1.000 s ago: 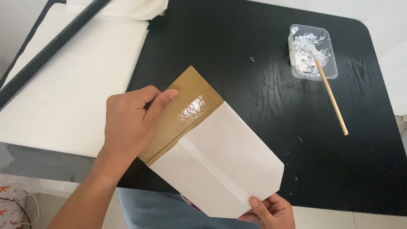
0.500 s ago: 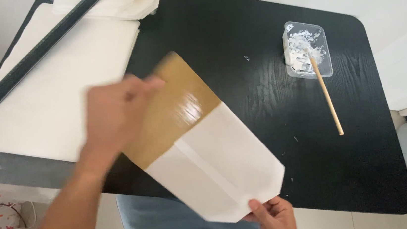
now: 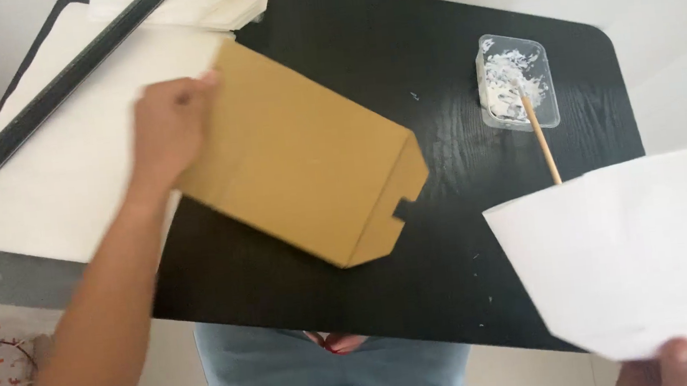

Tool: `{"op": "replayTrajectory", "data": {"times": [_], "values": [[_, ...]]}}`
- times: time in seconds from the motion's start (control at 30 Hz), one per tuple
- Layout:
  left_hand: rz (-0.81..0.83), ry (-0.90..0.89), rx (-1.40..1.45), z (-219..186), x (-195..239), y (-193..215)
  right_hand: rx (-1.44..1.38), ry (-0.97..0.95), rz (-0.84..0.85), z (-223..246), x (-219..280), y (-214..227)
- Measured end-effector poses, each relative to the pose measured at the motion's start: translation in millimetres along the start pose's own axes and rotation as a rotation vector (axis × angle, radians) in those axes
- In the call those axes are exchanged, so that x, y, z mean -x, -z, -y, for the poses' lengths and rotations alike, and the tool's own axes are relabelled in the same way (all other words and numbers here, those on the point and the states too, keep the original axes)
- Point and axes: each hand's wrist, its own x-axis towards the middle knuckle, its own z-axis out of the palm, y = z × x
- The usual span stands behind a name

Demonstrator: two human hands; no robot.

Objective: The person applies white glue to a folded white paper using a brush, then folds and presses the glued sections. They later place a brown cardboard piece onto a larger white sheet.

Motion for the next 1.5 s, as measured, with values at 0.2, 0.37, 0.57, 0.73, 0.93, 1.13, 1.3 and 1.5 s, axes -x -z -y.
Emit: {"op": "replayTrajectory", "data": {"times": [0.2,0.37,0.57,0.73,0.93,1.13,1.3,1.5], "values": [[0.154,-0.139,-0.036,-8,-5,-73,-0.216,-0.012,-0.152,35,-74,-75],[0.51,-0.108,-0.096,-40,10,-65,-0.139,-0.055,-0.017,26,-86,-102],[0.05,-0.322,-0.321,24,-30,-26,0.036,0.006,0.167,84,-98,-136],[-0.276,-0.342,-0.693,111,-76,32,0.082,0.113,0.239,100,-122,-144],[-0.127,0.03,-0.6,143,-72,61,0.197,0.268,0.22,117,-161,-174],[-0.335,-0.071,-0.732,168,-82,55,0.221,0.327,0.257,137,-213,-251],[-0.696,-0.273,-0.655,132,-66,78,0.051,0.383,0.386,132,-258,-346],[-0.841,-0.453,-0.457,115,-61,95,-0.018,0.477,0.57,130,-305,-487]]}}
